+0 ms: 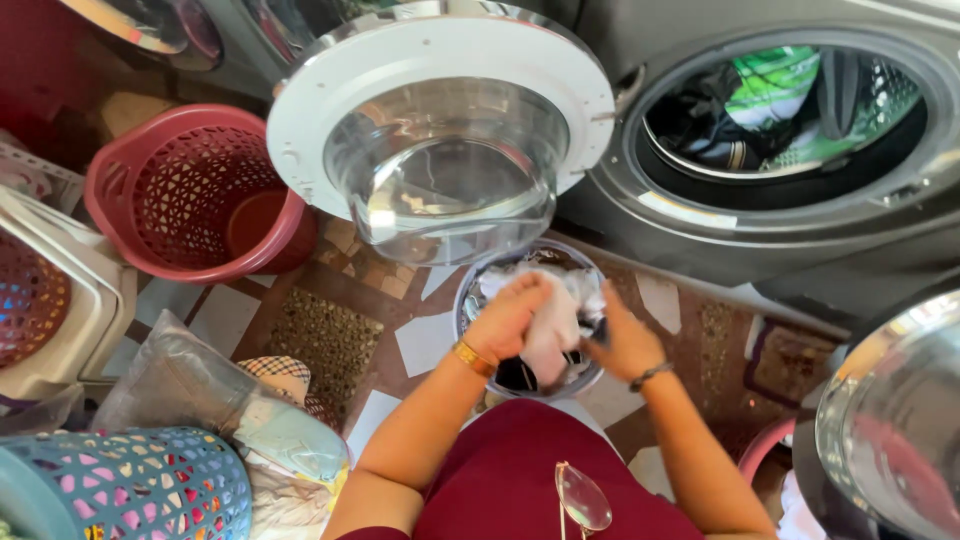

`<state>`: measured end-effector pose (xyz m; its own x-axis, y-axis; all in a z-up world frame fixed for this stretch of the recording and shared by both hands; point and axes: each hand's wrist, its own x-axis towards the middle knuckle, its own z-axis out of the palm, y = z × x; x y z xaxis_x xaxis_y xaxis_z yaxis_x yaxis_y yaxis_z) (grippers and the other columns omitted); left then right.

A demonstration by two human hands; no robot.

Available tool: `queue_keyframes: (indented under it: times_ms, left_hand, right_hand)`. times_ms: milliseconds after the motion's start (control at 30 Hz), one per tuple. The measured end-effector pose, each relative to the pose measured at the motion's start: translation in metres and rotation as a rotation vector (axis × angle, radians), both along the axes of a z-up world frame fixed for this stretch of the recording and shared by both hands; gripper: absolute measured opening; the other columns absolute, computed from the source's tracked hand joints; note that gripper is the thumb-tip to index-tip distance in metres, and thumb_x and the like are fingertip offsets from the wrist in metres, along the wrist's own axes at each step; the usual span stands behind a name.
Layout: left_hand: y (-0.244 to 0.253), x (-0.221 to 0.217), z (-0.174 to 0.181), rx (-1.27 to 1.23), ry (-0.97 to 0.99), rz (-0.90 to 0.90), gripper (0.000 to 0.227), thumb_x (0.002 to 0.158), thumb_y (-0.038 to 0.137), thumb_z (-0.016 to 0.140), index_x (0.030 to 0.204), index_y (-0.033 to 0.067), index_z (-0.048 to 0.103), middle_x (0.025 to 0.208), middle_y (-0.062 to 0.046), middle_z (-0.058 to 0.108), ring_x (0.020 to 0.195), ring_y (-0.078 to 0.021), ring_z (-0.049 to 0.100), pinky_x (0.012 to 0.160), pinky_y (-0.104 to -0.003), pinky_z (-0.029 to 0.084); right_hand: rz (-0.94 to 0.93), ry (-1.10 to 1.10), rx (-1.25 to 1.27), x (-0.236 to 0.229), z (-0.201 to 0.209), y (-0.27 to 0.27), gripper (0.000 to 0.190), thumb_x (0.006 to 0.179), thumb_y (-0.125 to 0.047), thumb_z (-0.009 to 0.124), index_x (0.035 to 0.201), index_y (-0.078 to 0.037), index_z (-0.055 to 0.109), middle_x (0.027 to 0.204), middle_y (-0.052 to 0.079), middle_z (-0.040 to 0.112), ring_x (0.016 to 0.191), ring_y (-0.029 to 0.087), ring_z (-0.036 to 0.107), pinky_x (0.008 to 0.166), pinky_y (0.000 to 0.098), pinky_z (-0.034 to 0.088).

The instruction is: Sorting through a bucket of clothes and inspecting individual items in a laundry shop environment.

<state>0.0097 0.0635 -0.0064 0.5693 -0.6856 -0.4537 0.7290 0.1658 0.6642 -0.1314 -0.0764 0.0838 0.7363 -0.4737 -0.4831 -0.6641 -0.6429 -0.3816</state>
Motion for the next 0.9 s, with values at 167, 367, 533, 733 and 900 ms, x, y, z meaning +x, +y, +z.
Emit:
queue_keyframes:
  times_ms: [167,367,533,733,900]
  left_hand:
    - [0.023,0.003,0.070,-0.117,0.052,-0.079,0.022,0.098,0.022,0.071,0.113,0.0076,0.066,0.093,-0.008,0.074,0.078,-0.0192,0.074,0.068,-0.034,0.062]
    - [0.063,0.033,0.067,-0.191,-0.191,-0.062,0.061,0.099,0.044,0.066,0.146,0.0079,0.050,0.117,-0.010,0.066,0.101,-0.0175,0.068,0.086,-0.034,0.059]
    - [0.086,0.009,0.056,0.171,-0.843,-0.384,0.110,0.075,0.036,0.084,0.158,-0.0058,0.024,0.154,-0.043,0.027,0.145,-0.0563,0.025,0.124,-0.057,0.018]
    - [0.079,-0.004,-0.073,0.460,-1.134,-0.478,0.089,0.071,0.049,0.081,0.151,0.0260,0.048,0.136,-0.014,0.063,0.135,-0.0347,0.054,0.120,-0.044,0.037]
    - [0.089,0.008,-0.027,0.153,-0.582,-0.203,0.038,0.075,0.019,0.083,0.111,0.0124,0.072,0.097,-0.004,0.067,0.094,-0.0180,0.060,0.086,-0.034,0.048]
  right_hand:
    - [-0.034,-0.022,0.149,0.023,-0.097,0.012,0.061,0.093,-0.028,0.062,0.150,-0.010,0.048,0.129,0.017,0.071,0.121,0.042,0.065,0.103,0.0532,0.052]
    - [-0.380,-0.393,0.852,0.022,-0.083,0.002,0.057,0.099,-0.030,0.051,0.149,-0.004,0.046,0.140,0.018,0.059,0.132,0.039,0.054,0.114,0.0540,0.039]
    - [-0.701,-0.691,1.423,0.018,-0.055,0.007,0.056,0.103,-0.031,0.043,0.149,0.001,0.044,0.150,0.019,0.050,0.141,0.037,0.044,0.123,0.0553,0.028]
    - [-0.680,-0.817,1.272,0.008,-0.028,0.013,0.042,0.106,-0.020,0.049,0.142,0.002,0.052,0.138,0.018,0.059,0.131,0.034,0.054,0.119,0.0531,0.037]
    - [-0.719,-0.979,1.005,-0.009,-0.015,-0.053,0.036,0.108,-0.021,0.055,0.137,-0.001,0.057,0.126,0.020,0.062,0.116,0.032,0.060,0.109,0.0584,0.045]
